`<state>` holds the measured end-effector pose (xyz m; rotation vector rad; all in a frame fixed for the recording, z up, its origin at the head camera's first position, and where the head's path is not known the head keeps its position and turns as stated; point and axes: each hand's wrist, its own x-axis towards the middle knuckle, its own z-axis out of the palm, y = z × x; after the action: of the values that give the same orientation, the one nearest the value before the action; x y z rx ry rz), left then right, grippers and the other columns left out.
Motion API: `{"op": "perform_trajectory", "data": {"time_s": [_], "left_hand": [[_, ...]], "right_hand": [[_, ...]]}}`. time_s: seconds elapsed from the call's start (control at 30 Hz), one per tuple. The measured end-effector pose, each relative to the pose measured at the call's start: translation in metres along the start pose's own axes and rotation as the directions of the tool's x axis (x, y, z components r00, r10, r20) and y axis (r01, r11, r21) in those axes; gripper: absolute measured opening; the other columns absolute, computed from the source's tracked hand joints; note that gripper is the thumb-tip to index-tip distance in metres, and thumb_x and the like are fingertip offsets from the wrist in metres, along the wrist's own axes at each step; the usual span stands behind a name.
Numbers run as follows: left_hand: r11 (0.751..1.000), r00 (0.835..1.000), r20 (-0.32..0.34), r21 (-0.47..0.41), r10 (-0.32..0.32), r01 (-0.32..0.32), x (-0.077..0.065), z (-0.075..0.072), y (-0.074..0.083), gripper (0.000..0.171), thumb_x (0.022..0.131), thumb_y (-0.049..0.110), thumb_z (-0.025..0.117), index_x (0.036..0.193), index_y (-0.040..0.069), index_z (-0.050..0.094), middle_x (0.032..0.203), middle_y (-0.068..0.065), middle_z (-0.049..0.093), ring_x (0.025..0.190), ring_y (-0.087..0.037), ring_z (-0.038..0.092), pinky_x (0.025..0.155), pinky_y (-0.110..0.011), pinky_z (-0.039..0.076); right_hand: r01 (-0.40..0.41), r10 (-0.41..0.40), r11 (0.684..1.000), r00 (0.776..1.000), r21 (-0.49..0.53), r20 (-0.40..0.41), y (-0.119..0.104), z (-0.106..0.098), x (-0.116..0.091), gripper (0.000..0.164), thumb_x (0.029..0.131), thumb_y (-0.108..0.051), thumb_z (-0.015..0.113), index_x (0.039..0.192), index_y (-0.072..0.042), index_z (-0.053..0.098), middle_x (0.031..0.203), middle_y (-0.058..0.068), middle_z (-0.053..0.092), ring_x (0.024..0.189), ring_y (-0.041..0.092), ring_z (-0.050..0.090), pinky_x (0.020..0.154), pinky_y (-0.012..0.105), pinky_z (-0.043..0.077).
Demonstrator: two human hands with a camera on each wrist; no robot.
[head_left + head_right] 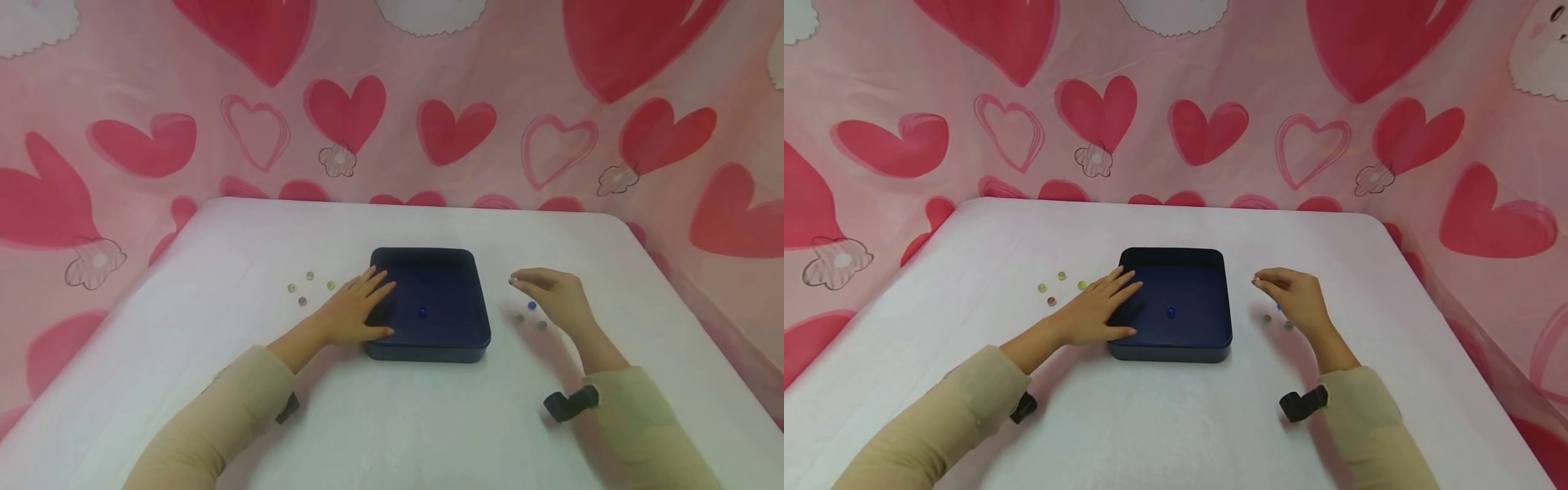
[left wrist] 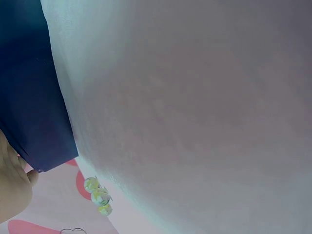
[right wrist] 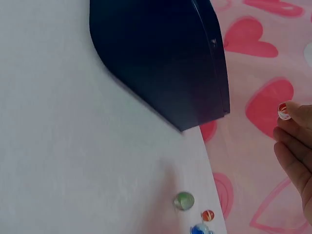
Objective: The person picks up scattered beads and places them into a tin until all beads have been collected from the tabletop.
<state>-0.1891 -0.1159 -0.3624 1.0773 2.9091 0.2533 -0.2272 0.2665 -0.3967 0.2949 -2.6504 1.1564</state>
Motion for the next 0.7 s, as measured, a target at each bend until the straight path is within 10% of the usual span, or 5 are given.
{"op": "perform_trajectory", "data": {"time_s": [0.37, 0.7], "left_hand": [[1.000, 1.000, -0.011, 0.000, 0.009, -0.009, 0.000, 0.000, 0.000, 0.079, 0.078, 0.058, 0.045, 0.138, 0.012, 0.022, 0.143, -0.008, 0.011, 0.130, -0.023, -0.002, 0.103, -0.037, 0.006], [1.000, 1.000, -0.018, 0.002, 0.014, -0.014, 0.000, -0.001, 0.001, 0.078, 0.078, 0.057, 0.046, 0.137, 0.011, 0.023, 0.143, -0.010, 0.012, 0.130, -0.025, -0.001, 0.103, -0.038, 0.007]], "right_hand": [[0.028, -0.034, 0.996, 0.997, 0.085, 0.068, -0.098, 0.001, -0.013, 0.026, 0.079, -0.021, 0.062, 0.096, -0.002, 0.065, 0.093, 0.010, 0.064, 0.086, 0.019, 0.060, 0.072, 0.024, 0.047], [0.055, -0.075, 0.984, 0.991, 0.170, 0.113, -0.105, 0.016, -0.008, 0.026, 0.078, -0.020, 0.064, 0.096, -0.002, 0.066, 0.092, 0.009, 0.064, 0.086, 0.017, 0.060, 0.073, 0.021, 0.046]]}}
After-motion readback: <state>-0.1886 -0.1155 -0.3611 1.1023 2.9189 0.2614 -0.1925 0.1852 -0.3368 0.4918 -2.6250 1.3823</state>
